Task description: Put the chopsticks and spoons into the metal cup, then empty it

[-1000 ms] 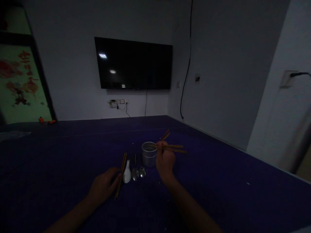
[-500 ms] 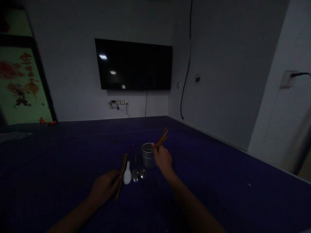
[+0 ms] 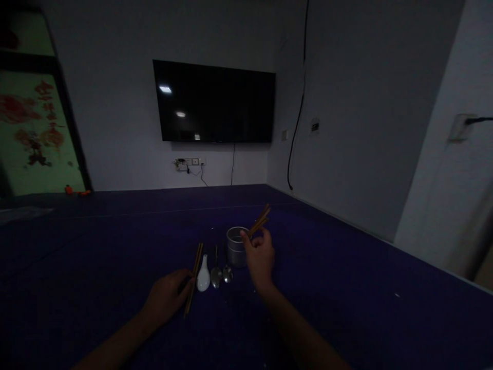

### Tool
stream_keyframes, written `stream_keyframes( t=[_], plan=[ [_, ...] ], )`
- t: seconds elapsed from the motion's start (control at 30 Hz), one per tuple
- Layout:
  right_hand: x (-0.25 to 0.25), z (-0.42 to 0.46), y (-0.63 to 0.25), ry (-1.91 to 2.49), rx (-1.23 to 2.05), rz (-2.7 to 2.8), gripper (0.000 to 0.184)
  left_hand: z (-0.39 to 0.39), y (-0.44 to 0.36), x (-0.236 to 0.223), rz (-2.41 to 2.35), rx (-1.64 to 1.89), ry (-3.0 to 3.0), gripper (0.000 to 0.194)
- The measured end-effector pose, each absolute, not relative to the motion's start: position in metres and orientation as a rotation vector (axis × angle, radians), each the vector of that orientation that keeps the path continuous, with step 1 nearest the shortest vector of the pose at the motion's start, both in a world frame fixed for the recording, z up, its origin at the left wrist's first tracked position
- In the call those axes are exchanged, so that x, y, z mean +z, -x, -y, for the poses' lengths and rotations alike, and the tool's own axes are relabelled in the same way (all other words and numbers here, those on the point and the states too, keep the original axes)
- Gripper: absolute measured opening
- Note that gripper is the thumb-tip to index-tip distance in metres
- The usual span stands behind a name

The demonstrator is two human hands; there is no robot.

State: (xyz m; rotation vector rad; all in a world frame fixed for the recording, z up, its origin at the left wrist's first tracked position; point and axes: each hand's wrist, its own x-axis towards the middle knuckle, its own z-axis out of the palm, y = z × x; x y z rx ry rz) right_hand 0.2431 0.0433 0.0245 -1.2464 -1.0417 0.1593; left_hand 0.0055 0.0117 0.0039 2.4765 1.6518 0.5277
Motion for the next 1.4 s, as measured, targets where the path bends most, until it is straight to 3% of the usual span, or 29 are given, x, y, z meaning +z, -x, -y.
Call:
stream_keyframes(
  t=[0.17,0.37,0.53,0.8,1.4],
  plan=[
    [0.033,-0.033,-0.236,1.120,0.107,0.907,0.065,-0.011,-0.006,0.003,-1.696,0.499,-2.495,0.029],
    [0.048,-0.015,-0.230,1.019,-0.005,0.802,0.035,-0.012,-0.007,0.003,-1.748,0.420,-2.525,0.028],
    [0.029,-0.001,-0.207,1.018,-0.160,1.264,0.041,-0.012,-0.007,0.004,-1.755,0.362,-2.524,0.031],
    [-0.010,0.007,-0.170,0.830,-0.406,2.010,0.033,-0.014,-0.005,0.002,-1.728,0.323,-2.560,0.034],
    [-0.013,0.005,-0.171,0.896,-0.373,2.080,0.037,-0.009,-0.007,0.008,-1.908,0.239,-2.463,0.037]
  ],
)
